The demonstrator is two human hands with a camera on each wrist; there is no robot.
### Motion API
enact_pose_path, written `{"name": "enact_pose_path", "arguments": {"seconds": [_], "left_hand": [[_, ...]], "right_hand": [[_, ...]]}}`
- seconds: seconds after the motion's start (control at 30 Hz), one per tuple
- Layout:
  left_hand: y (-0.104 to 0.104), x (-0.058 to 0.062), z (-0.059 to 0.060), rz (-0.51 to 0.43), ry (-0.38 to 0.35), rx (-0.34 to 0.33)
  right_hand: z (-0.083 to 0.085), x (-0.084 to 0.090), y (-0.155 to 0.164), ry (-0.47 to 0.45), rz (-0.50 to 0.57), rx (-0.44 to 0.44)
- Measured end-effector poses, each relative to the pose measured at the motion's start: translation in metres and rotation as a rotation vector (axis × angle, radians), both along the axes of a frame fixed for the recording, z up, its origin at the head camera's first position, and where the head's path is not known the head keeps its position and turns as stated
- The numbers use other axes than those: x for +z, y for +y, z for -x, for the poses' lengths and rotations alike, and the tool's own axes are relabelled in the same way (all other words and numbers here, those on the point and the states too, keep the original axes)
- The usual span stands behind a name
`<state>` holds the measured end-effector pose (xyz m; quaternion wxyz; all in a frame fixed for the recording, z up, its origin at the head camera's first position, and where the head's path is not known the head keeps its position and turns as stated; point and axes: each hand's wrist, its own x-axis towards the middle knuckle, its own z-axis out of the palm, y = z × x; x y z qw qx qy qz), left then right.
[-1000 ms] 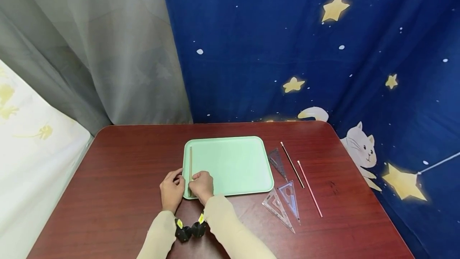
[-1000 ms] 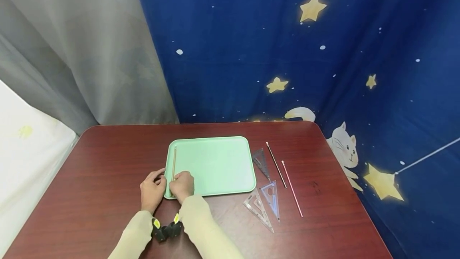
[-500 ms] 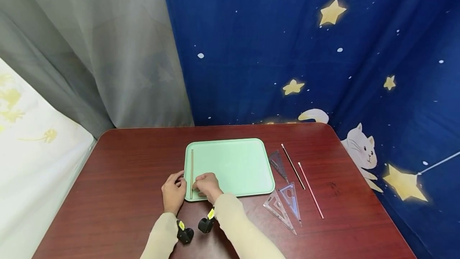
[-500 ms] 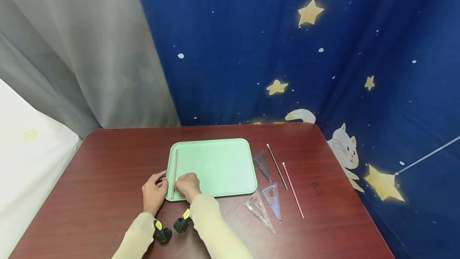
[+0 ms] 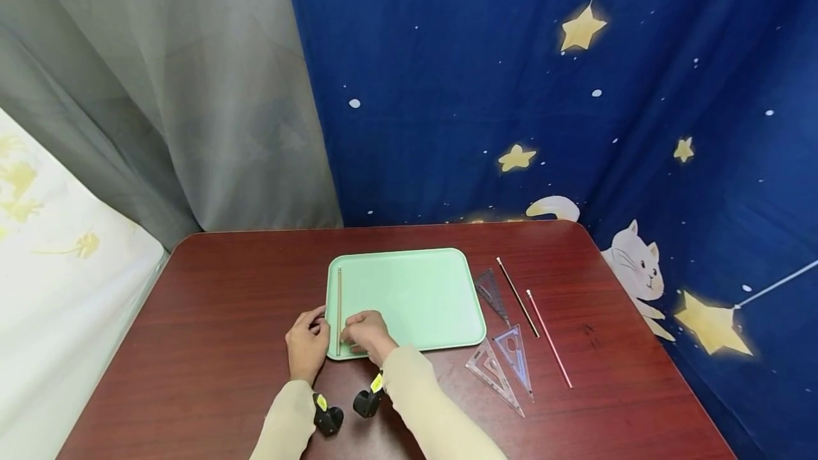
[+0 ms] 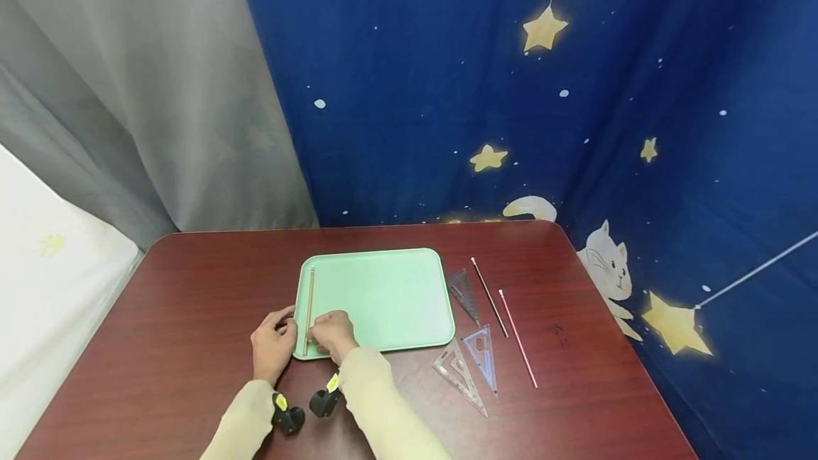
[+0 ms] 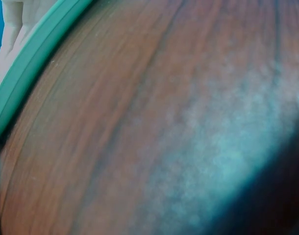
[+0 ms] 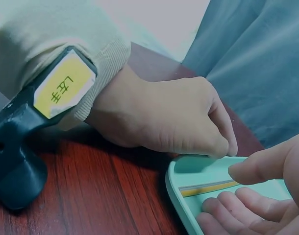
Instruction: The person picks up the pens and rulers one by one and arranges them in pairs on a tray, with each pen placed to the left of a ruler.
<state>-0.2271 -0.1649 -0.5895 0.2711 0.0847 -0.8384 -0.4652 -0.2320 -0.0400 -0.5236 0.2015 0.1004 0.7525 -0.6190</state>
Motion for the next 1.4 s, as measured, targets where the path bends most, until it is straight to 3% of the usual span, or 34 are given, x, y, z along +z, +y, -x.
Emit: {"name": "enact_pose_path", "arguments": {"seconds": [0.7, 1.1, 1.4], "left_hand": [[0.0, -0.001, 0.0, 0.004, -0.011, 0.005], [0.001, -0.001, -0.002, -0.007, -0.056, -0.002], [-0.001, -0.003, -0.002, 0.002, -0.035, 0.004]], "right_hand": [[-0.005, 0.008, 0.025, -0.012, 0.099, 0.043], [-0.01, 0.004, 0.036, -0.001, 0.161, 0.039], [-0.014, 0.003, 0.049, 0.031, 0.197, 0.034]]}}
